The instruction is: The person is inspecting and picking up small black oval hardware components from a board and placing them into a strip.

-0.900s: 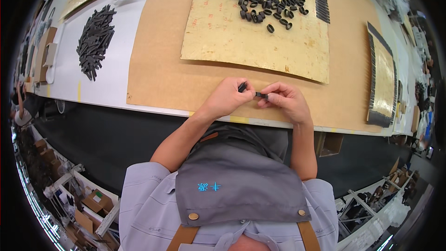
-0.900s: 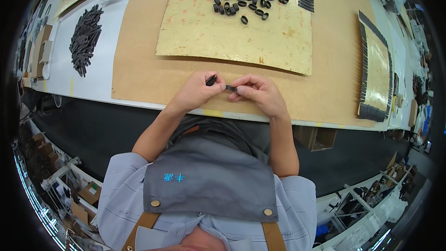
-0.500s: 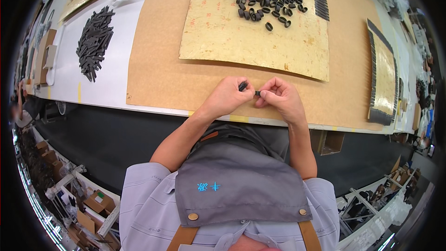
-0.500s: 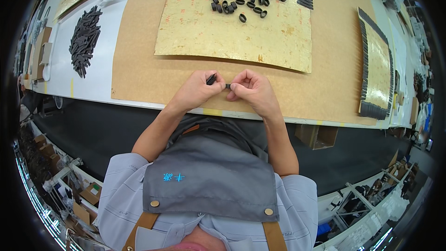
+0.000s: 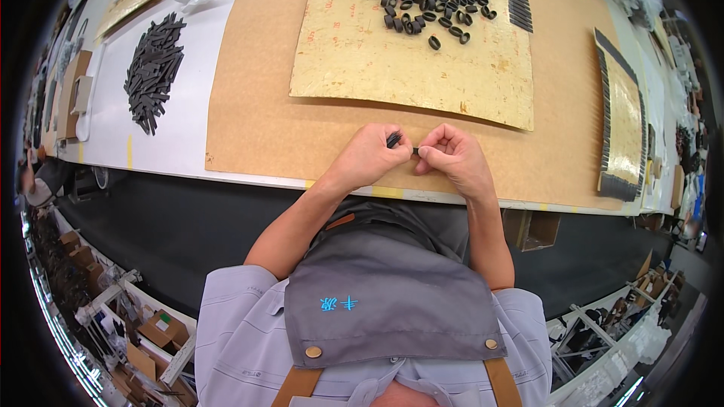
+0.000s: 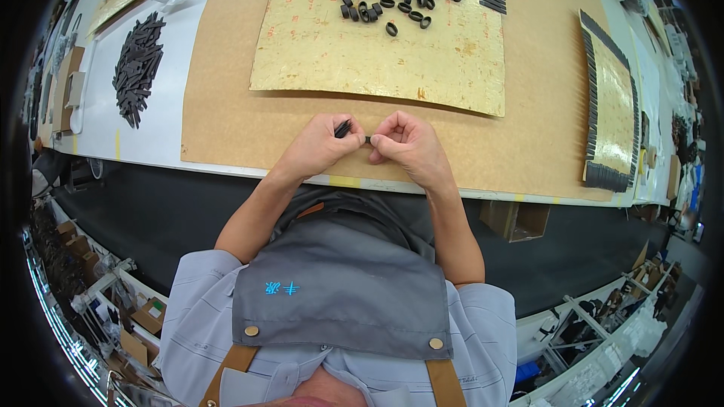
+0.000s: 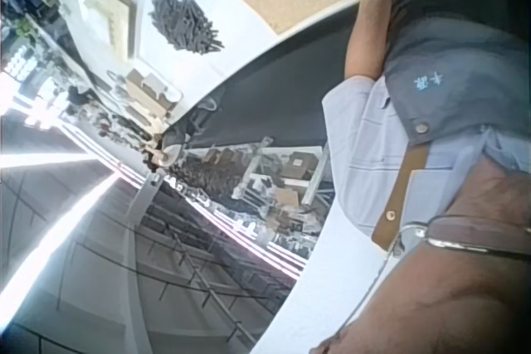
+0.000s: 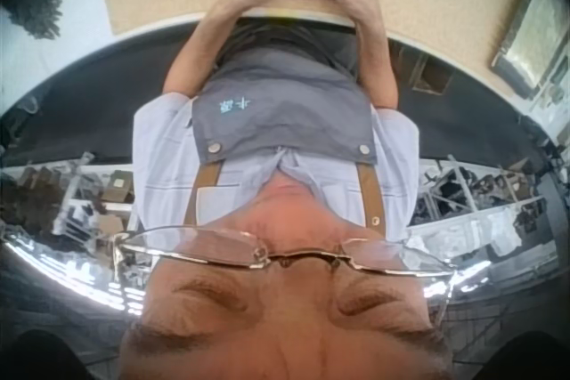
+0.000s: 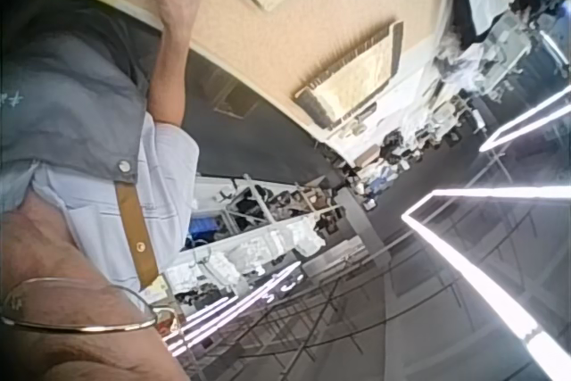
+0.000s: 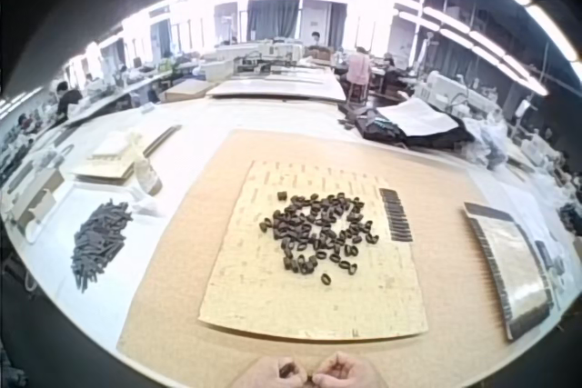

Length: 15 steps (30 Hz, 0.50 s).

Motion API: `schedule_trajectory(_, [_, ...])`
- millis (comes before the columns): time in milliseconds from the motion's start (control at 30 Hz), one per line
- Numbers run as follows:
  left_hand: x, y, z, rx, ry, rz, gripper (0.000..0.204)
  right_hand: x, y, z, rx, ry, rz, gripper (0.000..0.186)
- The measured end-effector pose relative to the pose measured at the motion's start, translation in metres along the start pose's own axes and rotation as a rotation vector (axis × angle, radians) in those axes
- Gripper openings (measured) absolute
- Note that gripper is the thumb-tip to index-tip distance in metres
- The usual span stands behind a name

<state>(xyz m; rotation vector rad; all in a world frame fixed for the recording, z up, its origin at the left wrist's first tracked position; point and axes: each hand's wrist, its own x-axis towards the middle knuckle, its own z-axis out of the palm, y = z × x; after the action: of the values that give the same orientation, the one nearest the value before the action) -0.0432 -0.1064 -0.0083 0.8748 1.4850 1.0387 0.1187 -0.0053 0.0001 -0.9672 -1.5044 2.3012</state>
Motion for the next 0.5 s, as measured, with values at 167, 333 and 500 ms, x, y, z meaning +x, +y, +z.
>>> schedule_trajectory(167, [-0.0009, 0.0033, -0.0005, 0.009, -0.008, -0.013, 0.016, -0.0001, -0.0007, 0.0001, -0.010, -0.007, -0.003, 0.009])
schedule_trajectory(333, [-0.0005, 0.0013, -0.0005, 0.013, -0.010, -0.016, 0.016, 0.0002, 0.0000, -0.0001, -0.013, -0.008, -0.004, 0.009])
schedule_trajectory(500, [-0.0005, 0.0012, -0.0013, 0.019, -0.009, -0.008, 0.016, 0.0009, -0.0005, 0.0006, -0.005, -0.011, 0.001, 0.008])
